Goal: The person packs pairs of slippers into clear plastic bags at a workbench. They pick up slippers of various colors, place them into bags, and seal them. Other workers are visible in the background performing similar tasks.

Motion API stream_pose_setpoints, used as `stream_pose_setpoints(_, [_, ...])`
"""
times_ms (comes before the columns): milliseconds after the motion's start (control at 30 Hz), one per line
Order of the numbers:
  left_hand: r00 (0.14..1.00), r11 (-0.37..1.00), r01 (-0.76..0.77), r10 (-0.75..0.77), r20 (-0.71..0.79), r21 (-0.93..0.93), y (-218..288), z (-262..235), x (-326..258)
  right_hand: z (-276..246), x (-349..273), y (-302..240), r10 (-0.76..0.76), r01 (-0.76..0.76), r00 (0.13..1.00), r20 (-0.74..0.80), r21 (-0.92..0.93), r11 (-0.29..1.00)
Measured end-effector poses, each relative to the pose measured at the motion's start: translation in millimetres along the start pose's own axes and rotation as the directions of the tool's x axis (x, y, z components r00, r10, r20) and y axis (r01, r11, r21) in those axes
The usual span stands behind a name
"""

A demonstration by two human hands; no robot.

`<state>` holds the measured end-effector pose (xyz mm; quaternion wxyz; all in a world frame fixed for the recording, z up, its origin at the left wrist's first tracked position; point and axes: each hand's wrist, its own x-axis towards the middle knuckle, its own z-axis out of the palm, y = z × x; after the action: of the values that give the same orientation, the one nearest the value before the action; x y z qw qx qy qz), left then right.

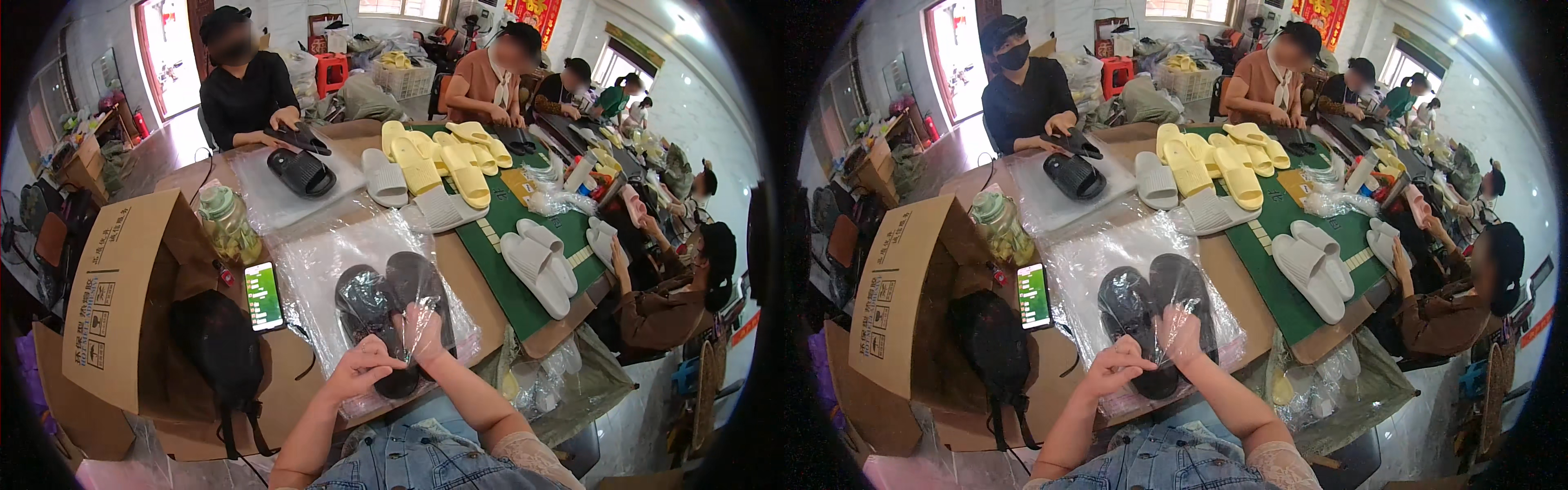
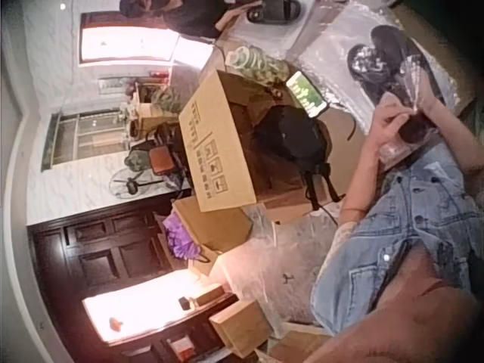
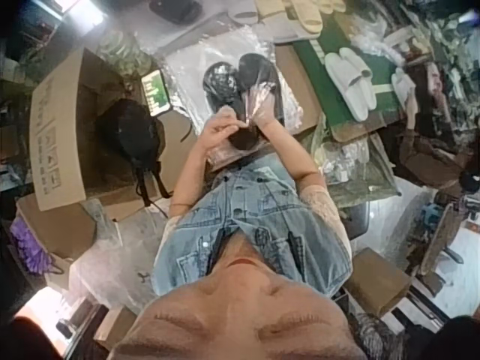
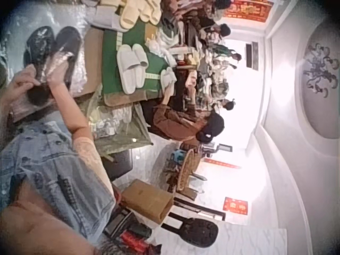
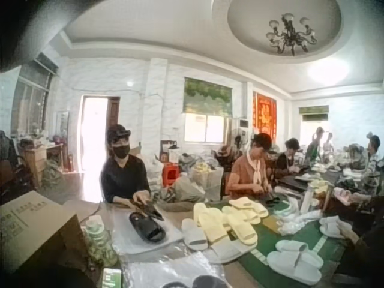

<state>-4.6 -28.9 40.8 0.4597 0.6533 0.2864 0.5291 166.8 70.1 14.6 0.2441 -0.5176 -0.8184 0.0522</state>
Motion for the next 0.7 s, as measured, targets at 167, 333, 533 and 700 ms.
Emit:
stream_pose_setpoints(167, [0.976,0.998,0.039,-0.027,-0.215,0.052,-3.1,-0.2,-2.1,15.0,0.8,-8.0,0.065,-0.067,0.994,-0.087,-0.016,0.998])
stream_pose_setpoints(333, [0.971,0.953,0.035,0.04,-0.237,0.301,-2.0,3.3,4.2,14.5,-9.5,-15.6,0.0,0.0,1.0,0.009,0.054,0.999])
stream_pose_setpoints(533, [0.992,0.995,0.097,-0.1,0.082,0.035,0.6,9.1,-0.5,19.7,29.4,-12.2,0.147,-0.147,0.989,0.022,0.008,0.989])
stream_pose_setpoints(700, [0.996,0.997,0.062,-0.064,0.059,0.034,-0.4,2.5,1.1,39.1,54.0,-7.1,0.202,-0.2,0.979,-0.008,0.101,0.975])
